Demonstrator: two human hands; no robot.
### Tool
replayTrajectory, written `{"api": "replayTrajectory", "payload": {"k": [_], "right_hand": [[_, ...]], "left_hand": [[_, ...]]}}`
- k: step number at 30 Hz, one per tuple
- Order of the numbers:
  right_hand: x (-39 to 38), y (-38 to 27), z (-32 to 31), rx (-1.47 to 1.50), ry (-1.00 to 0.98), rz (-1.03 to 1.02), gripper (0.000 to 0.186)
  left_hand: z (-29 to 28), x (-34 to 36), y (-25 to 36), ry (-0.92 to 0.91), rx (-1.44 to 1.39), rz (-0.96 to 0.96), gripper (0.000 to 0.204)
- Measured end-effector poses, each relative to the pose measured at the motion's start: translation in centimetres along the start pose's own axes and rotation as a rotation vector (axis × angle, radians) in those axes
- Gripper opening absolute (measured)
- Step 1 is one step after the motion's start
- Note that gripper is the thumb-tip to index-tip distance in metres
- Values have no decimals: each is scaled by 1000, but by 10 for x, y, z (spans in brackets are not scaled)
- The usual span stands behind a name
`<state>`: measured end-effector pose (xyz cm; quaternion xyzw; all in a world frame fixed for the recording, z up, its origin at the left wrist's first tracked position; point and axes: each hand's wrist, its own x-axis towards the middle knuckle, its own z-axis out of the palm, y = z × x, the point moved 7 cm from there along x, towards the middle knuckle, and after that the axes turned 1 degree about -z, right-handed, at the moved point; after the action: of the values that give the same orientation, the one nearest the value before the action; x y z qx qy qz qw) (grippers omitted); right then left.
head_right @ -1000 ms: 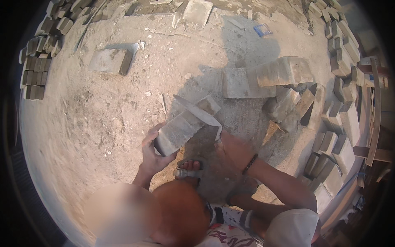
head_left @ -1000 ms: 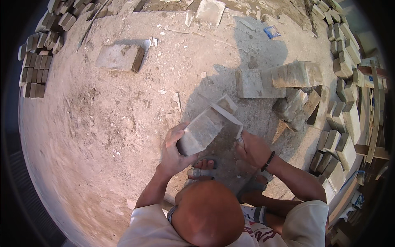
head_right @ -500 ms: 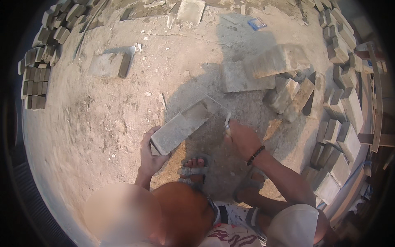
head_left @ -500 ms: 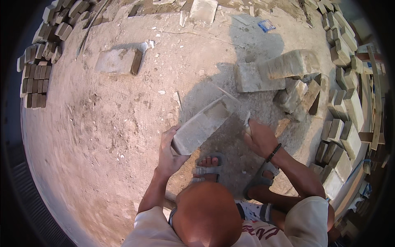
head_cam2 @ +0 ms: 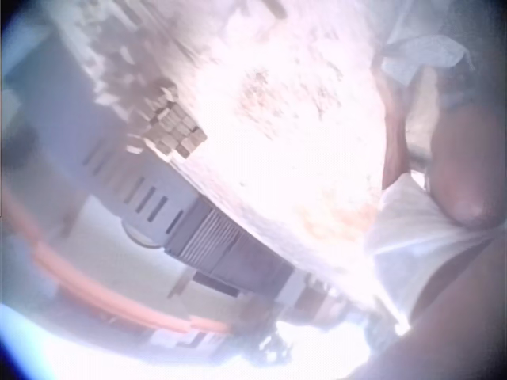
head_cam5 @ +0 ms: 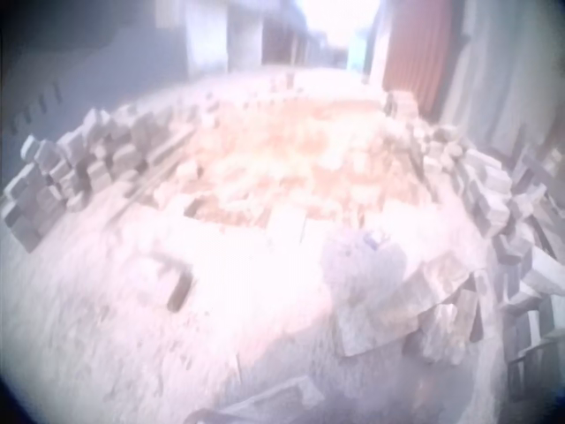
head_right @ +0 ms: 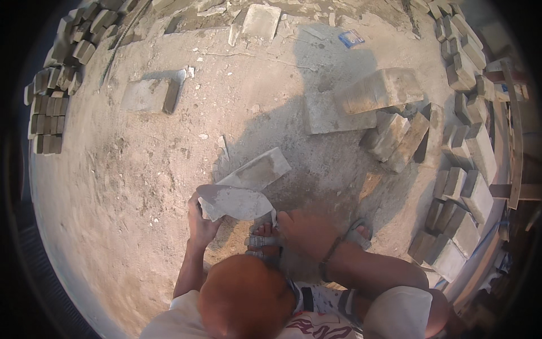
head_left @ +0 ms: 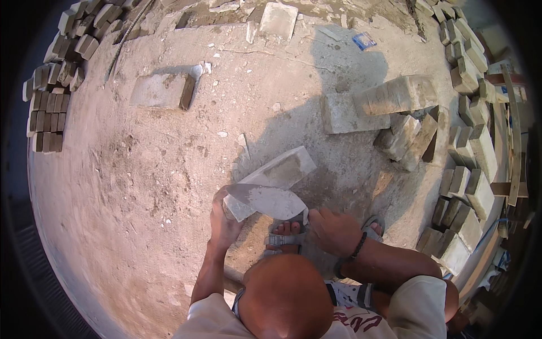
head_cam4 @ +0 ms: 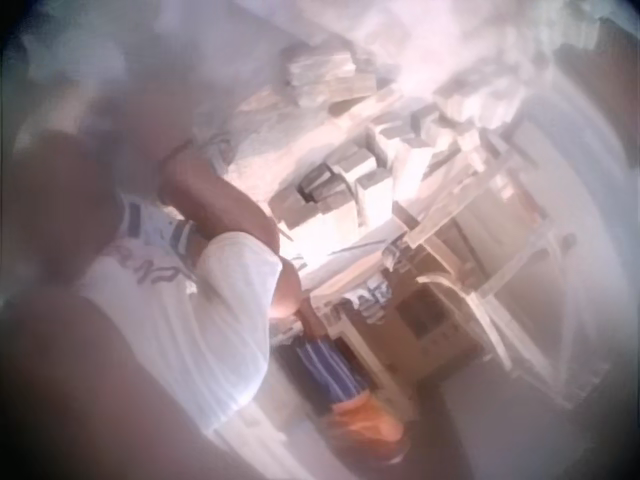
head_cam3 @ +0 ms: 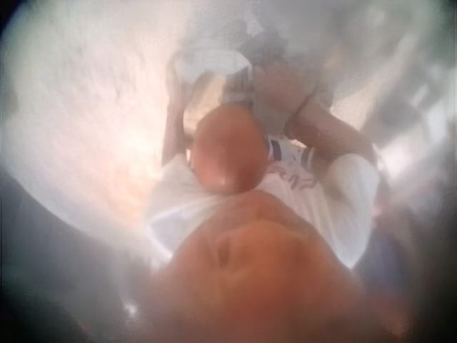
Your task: The person repeatedly picks up rectangular stone blocks and uses a hand chisel to chip and smooth their edges and faces. After shaping each block, the person places it on a nearby pile of finished stones. The process is repeated with multiple blocks throughout the clip.
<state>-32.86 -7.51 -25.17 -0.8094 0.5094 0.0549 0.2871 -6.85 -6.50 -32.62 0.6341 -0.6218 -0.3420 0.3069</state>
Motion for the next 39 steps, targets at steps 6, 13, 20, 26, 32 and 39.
{"api": "replayTrajectory", "payload": {"k": [6, 13, 20, 26, 32, 39], "right_hand": [[27, 107, 3, 29, 27, 338, 22], [-7, 78, -5, 767, 206, 324, 37], [-1, 95, 74, 921, -8, 354, 36], [-5, 89, 73, 830, -185, 478, 32], [1, 118, 92, 618, -136, 322, 36], [-3, 107, -11, 427, 94, 313, 43]], "left_hand": [[6, 6, -13, 7, -6, 53, 82], [-3, 10, -5, -79, -47, -72, 90], [-1, -2, -14, 20, -444, -259, 96], [19, -31, -40, -186, -1266, -1053, 87], [39, 13, -26, -202, -1443, -1061, 66], [-5, 39, 48, 119, -998, -591, 87]]}}
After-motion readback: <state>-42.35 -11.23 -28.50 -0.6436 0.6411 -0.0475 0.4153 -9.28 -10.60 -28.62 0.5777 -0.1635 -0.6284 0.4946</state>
